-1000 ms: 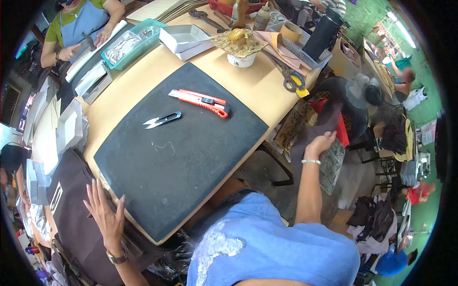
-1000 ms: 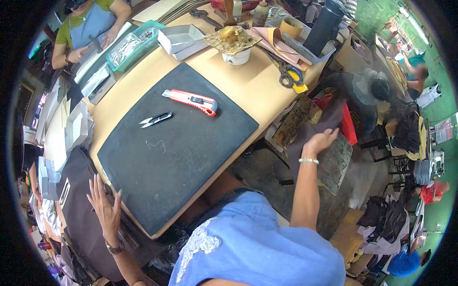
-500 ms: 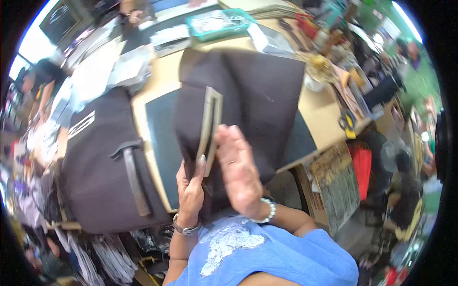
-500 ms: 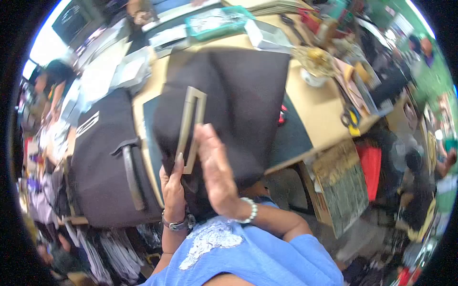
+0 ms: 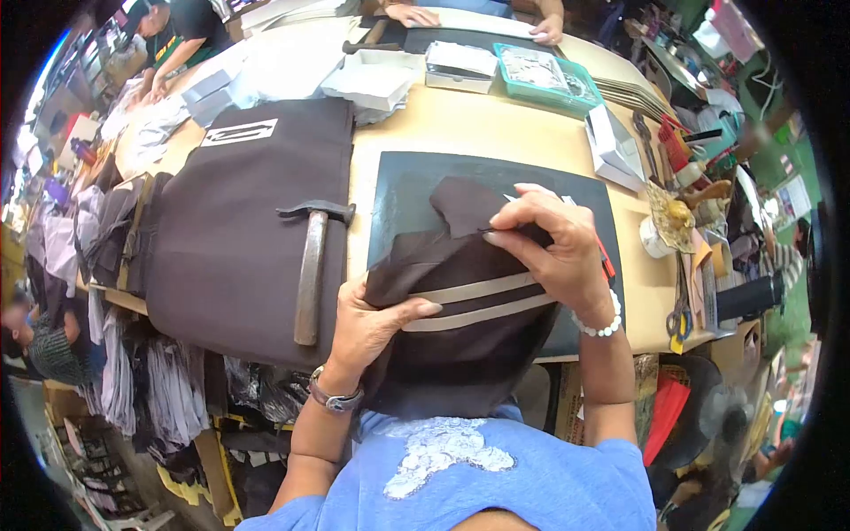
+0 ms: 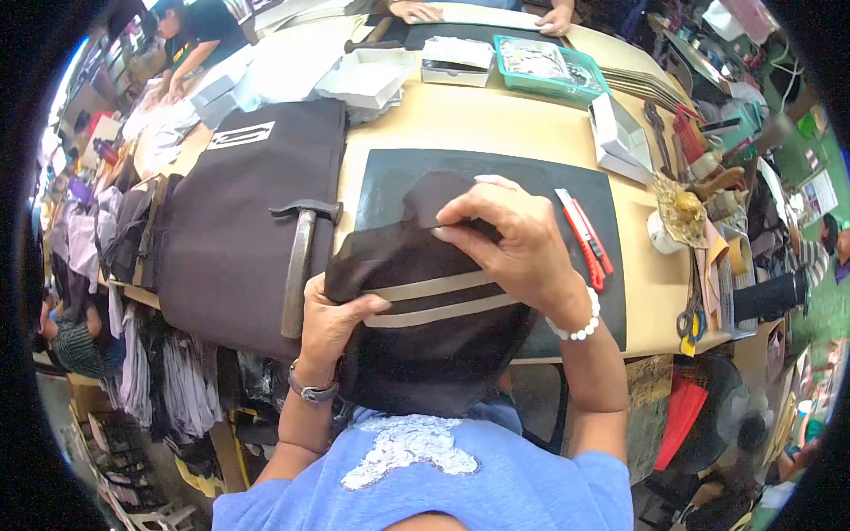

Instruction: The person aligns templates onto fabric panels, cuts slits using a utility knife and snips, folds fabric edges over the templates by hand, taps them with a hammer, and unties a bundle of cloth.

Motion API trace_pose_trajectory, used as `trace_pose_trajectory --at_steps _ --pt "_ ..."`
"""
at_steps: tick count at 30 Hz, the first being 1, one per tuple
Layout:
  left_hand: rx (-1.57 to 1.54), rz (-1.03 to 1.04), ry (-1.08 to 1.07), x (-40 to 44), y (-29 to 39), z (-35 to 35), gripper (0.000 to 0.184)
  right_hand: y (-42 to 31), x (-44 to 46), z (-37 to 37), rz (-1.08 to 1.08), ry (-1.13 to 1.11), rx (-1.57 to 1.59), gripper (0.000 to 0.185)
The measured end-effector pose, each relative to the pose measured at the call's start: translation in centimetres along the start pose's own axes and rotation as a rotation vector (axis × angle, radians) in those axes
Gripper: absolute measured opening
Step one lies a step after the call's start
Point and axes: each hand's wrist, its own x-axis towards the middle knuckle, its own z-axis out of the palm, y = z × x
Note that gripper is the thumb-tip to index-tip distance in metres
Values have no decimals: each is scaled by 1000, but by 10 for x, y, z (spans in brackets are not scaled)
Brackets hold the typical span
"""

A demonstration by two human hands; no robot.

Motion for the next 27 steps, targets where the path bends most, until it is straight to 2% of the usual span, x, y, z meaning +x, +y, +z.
trace_pose_trajectory --at_steps 1,3,4,5,6,7,8,9,11,12,14,15,16,18,21,22,24,26,27 --pt "-85 20 50 -1 1 1 16 1 -2 1 -29 37 -11 9" --pt "-164 -119 144 -1 -9 -18 18 4 -5 0 -134 105 -80 13" --pt "-203 -189 189 -2 -15 -31 19 1 -6 -1 -118 124 -60 14" --pt "38 -160 139 -4 -19 -44 27 -6 -7 -2 -102 144 -39 16" --pt "83 -88 232 -5 -12 -40 35 -12 -7 -4 -87 164 -18 18" --pt "126 -16 327 -5 0 -32 44 -16 -2 -4 -215 136 -39 20" --pt "171 55 421 -6 10 -27 54 -20 -5 2 -251 87 -49 23" --pt "300 185 266 -8 17 -37 69 -23 -8 13 -313 70 -44 26" --pt "540 308 -61 -11 45 -49 103 -36 -9 28 -436 -12 -88 32" --pt "712 371 -259 -9 63 -50 93 -47 -7 31 -498 -75 -138 35" --pt "926 343 -498 -11 90 -41 73 -65 -5 37 -604 -89 -218 35" --pt "964 374 -505 -14 95 -37 49 -70 -5 38 -619 -56 -218 35" --pt "998 337 -460 -21 95 -41 35 -73 -4 38 -633 -25 -219 35" --pt "1073 273 -345 -36 100 -57 32 -77 0 34 -598 -3 -200 36" --pt "1110 212 10 -70 109 -89 33 -76 -4 55 -452 9 -24 37" --pt "1126 198 156 -86 108 -100 34 -82 -6 61 -345 -158 -2 46" --pt "1192 134 441 -127 106 -122 38 -88 -23 97 -185 -454 135 41" --pt "1077 115 808 -173 107 -139 37 -101 -38 140 -127 -720 365 35" --pt "1189 197 875 -195 114 -151 33 -118 -41 154 -209 -762 519 30"
